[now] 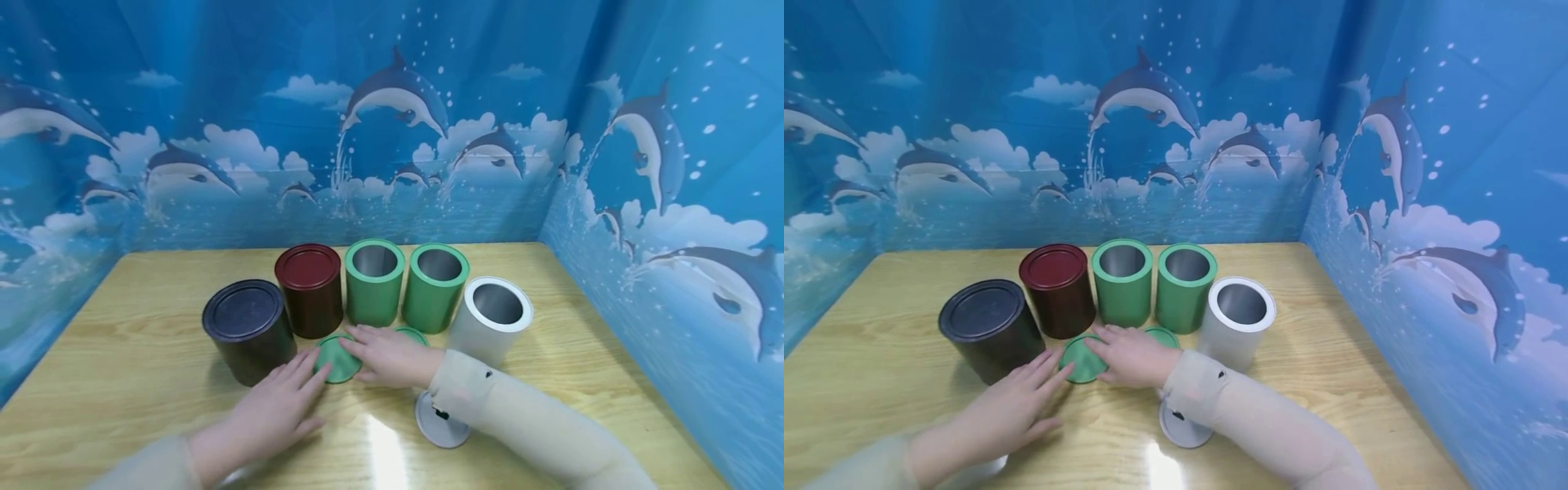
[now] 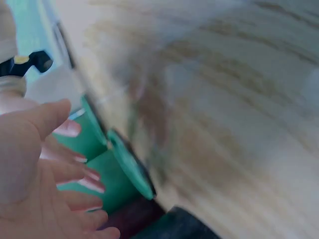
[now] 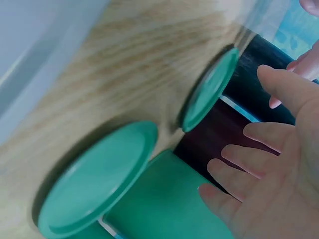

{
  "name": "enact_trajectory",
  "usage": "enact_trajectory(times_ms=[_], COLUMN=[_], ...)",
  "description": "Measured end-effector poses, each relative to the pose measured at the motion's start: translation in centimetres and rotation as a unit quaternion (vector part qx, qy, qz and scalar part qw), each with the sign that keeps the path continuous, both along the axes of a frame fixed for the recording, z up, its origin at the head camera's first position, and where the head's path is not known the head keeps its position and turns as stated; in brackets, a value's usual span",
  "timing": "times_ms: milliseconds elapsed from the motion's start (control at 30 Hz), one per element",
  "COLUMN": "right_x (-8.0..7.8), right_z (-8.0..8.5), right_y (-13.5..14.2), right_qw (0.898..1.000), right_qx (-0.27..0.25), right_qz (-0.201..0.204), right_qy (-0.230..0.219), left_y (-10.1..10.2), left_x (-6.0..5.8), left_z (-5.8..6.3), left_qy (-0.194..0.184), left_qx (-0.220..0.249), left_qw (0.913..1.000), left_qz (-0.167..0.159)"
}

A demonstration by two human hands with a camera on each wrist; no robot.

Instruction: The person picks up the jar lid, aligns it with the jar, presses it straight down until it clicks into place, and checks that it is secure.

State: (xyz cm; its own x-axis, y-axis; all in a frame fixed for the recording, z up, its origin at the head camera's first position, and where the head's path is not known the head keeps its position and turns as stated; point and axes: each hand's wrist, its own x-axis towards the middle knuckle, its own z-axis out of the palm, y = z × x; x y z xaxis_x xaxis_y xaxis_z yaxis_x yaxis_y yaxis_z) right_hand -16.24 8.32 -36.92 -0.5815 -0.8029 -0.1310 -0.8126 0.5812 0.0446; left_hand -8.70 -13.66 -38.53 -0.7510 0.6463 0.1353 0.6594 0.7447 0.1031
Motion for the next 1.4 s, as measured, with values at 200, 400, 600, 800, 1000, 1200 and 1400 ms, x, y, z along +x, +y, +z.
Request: enact_trajectory(times_ms=[200,400,600,800,1000,1200,1400], right_x=[-0.4,-0.8,-1.0,-1.5,-1.6,-1.6,-1.4], right_z=[-0.9,-1.5,-2.2,-2.7,-2.7,-2.7,-2.4], right_y=[-0.3,-0.7,-0.8,-1.0,-1.0,-1.1,-1.2], right_qw=[1.0,0.999,0.998,0.998,0.997,0.997,0.998], right_qx=[0.007,0.02,0.037,0.038,0.037,0.033,0.03], right_qz=[-0.004,-0.008,-0.017,-0.027,-0.03,-0.027,-0.02], right_qy=[-0.016,-0.033,-0.044,-0.05,-0.059,-0.065,-0.059], left_y=[1.4,2.3,2.8,3.2,3.4,3.4,3.4], left_x=[-0.4,-0.9,-1.5,-1.8,-2.4,-2.9,-3.1], left_z=[-0.8,-1.4,-2.1,-2.6,-2.9,-3.0,-2.9], left_qy=[-0.048,-0.092,-0.118,-0.119,-0.118,-0.128,-0.122], left_qx=[-0.007,-0.013,0.001,0.005,0.007,0.014,0.01], left_qw=[0.9985,0.9932,0.9869,0.9864,0.9854,0.9828,0.9836], left_qz=[0.024,0.071,0.11,0.113,0.122,0.133,0.133])
